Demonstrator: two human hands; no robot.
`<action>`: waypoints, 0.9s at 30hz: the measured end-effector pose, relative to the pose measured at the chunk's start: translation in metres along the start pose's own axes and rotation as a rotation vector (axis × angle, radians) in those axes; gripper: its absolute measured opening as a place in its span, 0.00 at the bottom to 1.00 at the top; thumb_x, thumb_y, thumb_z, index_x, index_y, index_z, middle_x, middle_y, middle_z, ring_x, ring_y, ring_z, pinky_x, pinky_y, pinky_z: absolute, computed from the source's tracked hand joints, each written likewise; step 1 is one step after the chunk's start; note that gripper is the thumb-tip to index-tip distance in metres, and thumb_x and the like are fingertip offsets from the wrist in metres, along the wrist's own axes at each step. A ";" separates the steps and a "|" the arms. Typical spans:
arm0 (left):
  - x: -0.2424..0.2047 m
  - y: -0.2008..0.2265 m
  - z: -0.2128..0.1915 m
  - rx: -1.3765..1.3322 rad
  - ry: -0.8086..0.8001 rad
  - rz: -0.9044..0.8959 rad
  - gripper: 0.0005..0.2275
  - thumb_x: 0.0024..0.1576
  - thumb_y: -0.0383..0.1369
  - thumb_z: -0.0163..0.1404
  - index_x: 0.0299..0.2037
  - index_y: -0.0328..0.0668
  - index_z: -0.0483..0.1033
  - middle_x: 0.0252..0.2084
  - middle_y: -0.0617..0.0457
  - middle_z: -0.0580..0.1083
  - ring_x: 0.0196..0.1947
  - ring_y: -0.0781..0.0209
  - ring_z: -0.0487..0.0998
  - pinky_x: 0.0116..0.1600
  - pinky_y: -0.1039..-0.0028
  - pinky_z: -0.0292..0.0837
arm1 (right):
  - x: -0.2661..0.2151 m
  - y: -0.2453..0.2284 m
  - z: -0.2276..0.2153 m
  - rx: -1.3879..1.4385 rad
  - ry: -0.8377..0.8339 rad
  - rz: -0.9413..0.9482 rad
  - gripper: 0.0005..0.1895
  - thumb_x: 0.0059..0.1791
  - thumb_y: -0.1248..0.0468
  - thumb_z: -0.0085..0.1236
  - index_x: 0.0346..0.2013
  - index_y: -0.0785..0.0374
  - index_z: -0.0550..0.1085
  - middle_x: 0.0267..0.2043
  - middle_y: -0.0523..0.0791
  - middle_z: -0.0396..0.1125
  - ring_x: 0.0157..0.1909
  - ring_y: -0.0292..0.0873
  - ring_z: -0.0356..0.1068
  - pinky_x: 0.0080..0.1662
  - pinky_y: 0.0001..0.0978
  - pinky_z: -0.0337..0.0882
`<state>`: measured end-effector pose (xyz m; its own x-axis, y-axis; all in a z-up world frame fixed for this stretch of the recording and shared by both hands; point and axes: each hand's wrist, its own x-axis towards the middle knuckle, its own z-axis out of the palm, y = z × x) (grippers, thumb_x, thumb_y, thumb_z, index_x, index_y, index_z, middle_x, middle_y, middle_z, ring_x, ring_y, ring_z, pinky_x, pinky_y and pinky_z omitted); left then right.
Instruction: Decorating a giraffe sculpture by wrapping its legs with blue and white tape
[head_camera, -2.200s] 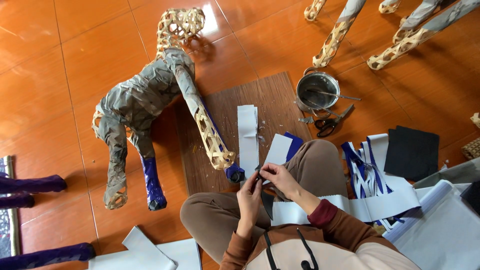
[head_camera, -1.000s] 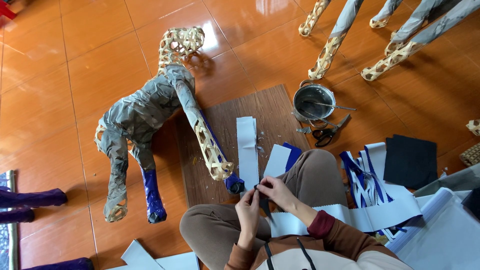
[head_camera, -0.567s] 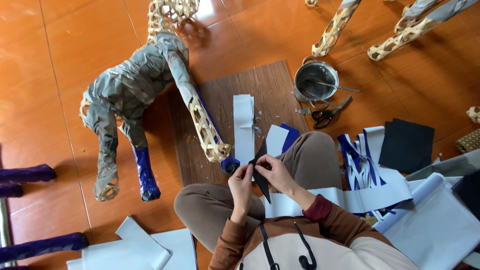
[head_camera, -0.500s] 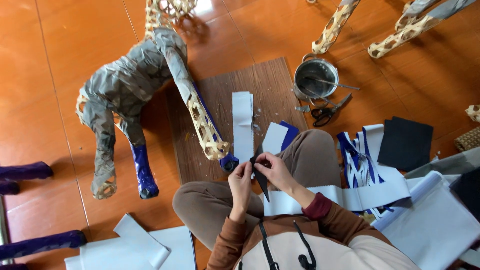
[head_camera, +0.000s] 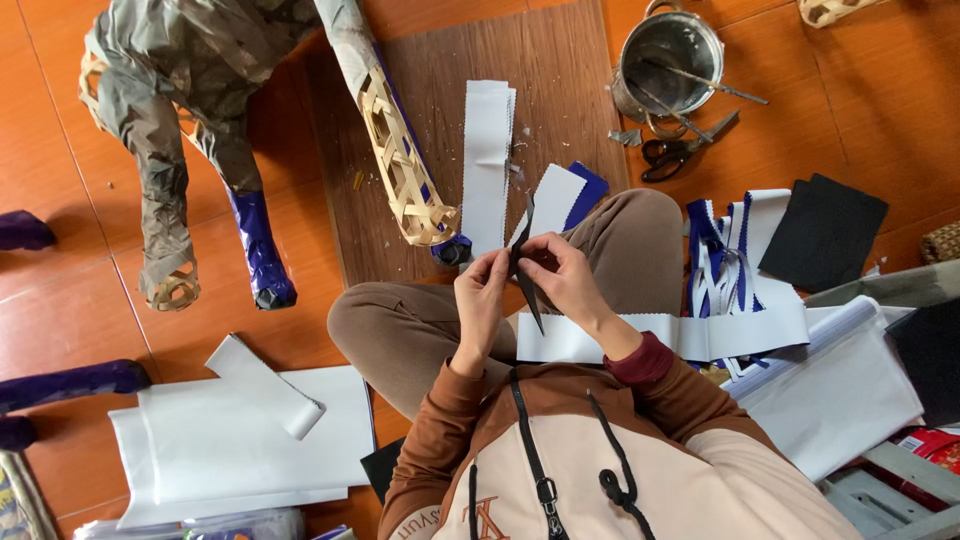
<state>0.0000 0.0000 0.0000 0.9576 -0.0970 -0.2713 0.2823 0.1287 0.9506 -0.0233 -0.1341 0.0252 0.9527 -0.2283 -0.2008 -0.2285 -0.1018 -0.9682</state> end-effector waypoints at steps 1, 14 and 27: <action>0.001 0.000 0.000 0.008 -0.003 0.001 0.09 0.62 0.31 0.51 0.42 0.33 0.82 0.34 0.47 0.80 0.36 0.67 0.75 0.41 0.71 0.77 | 0.000 0.000 0.000 -0.008 0.002 -0.001 0.08 0.47 0.65 0.63 0.41 0.60 0.77 0.34 0.44 0.70 0.39 0.34 0.67 0.43 0.28 0.71; 0.004 0.001 0.001 0.046 -0.003 -0.018 0.08 0.61 0.33 0.54 0.40 0.36 0.83 0.30 0.48 0.79 0.34 0.68 0.74 0.40 0.71 0.77 | 0.004 0.002 -0.003 0.000 0.001 0.011 0.08 0.47 0.65 0.64 0.40 0.60 0.77 0.32 0.45 0.70 0.37 0.34 0.67 0.41 0.27 0.71; 0.002 0.007 0.004 0.107 0.023 0.017 0.06 0.60 0.31 0.54 0.37 0.37 0.83 0.26 0.52 0.78 0.29 0.70 0.72 0.34 0.75 0.74 | 0.003 0.012 -0.001 -0.015 -0.001 -0.001 0.07 0.47 0.65 0.63 0.39 0.59 0.77 0.32 0.44 0.69 0.38 0.34 0.67 0.42 0.29 0.70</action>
<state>0.0040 -0.0033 0.0063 0.9635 -0.0732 -0.2573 0.2597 0.0239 0.9654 -0.0236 -0.1370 0.0133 0.9531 -0.2270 -0.2002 -0.2307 -0.1167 -0.9660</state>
